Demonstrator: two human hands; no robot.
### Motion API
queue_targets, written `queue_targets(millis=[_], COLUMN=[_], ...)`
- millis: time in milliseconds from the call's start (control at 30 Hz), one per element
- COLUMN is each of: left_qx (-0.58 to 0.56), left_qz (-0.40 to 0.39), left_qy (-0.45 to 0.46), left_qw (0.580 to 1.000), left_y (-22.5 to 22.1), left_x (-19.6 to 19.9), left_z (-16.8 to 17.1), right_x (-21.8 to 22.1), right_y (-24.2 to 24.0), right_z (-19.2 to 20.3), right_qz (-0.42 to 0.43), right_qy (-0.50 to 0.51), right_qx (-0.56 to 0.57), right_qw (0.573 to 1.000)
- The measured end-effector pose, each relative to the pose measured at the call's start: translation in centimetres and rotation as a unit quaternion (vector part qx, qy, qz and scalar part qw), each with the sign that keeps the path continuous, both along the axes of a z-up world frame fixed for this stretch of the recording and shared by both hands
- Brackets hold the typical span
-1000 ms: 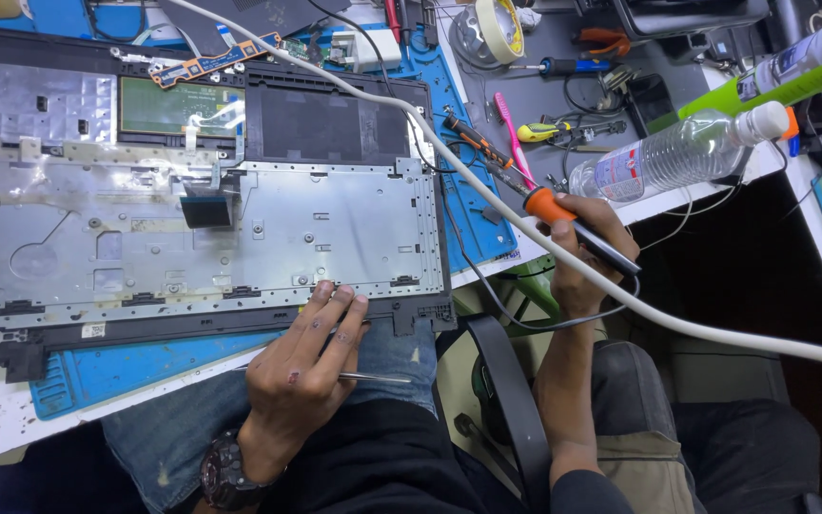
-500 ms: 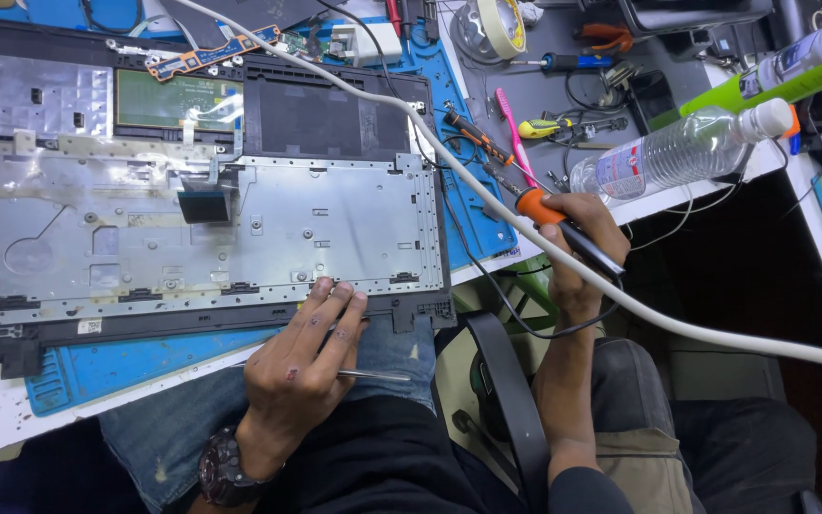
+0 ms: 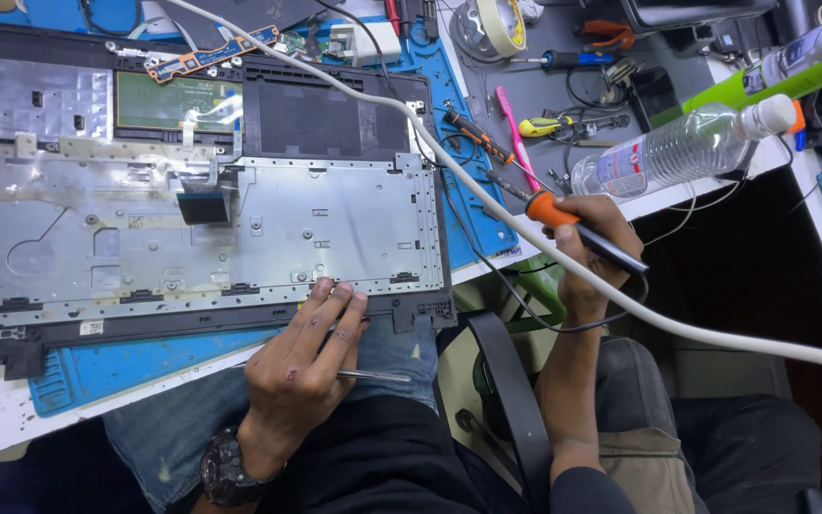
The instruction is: Repairing a laptop by using a soldering iron to melt plastic rivets on the internal frame.
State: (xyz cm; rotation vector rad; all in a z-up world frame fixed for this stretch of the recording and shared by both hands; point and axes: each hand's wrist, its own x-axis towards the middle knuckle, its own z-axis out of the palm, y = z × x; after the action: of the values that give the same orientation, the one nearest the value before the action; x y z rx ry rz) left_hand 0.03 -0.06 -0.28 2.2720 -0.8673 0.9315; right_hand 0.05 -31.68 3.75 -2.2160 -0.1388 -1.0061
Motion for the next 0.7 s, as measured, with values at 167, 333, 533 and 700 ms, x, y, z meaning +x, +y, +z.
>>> queue_targets(millis=[167, 333, 533, 700], left_qx=[-0.008, -0.002, 0.000, -0.003], left_qz=[-0.005, -0.006, 0.002, 0.000], left_qy=[0.000, 0.005, 0.006, 0.010], left_qw=[1.000, 1.000, 1.000, 1.000], left_y=[-0.1, 0.0, -0.1, -0.1], left_x=[0.1, 0.0, -0.2, -0.3], left_z=[0.1, -0.1, 0.0, -0.1], right_x=[0.5, -0.3, -0.9, -2.2], right_y=[-1.6, -1.4, -0.5, -1.8], right_z=[-1.8, 0.6, 2.1, 2.9], right_qz=[0.007, 0.039, -0.043, -0.138], right_qy=[-0.068, 0.011, 0.022, -0.041], right_qx=[0.211, 0.338, 0.307, 0.278], right_qw=[0.975, 0.940, 0.950, 0.950])
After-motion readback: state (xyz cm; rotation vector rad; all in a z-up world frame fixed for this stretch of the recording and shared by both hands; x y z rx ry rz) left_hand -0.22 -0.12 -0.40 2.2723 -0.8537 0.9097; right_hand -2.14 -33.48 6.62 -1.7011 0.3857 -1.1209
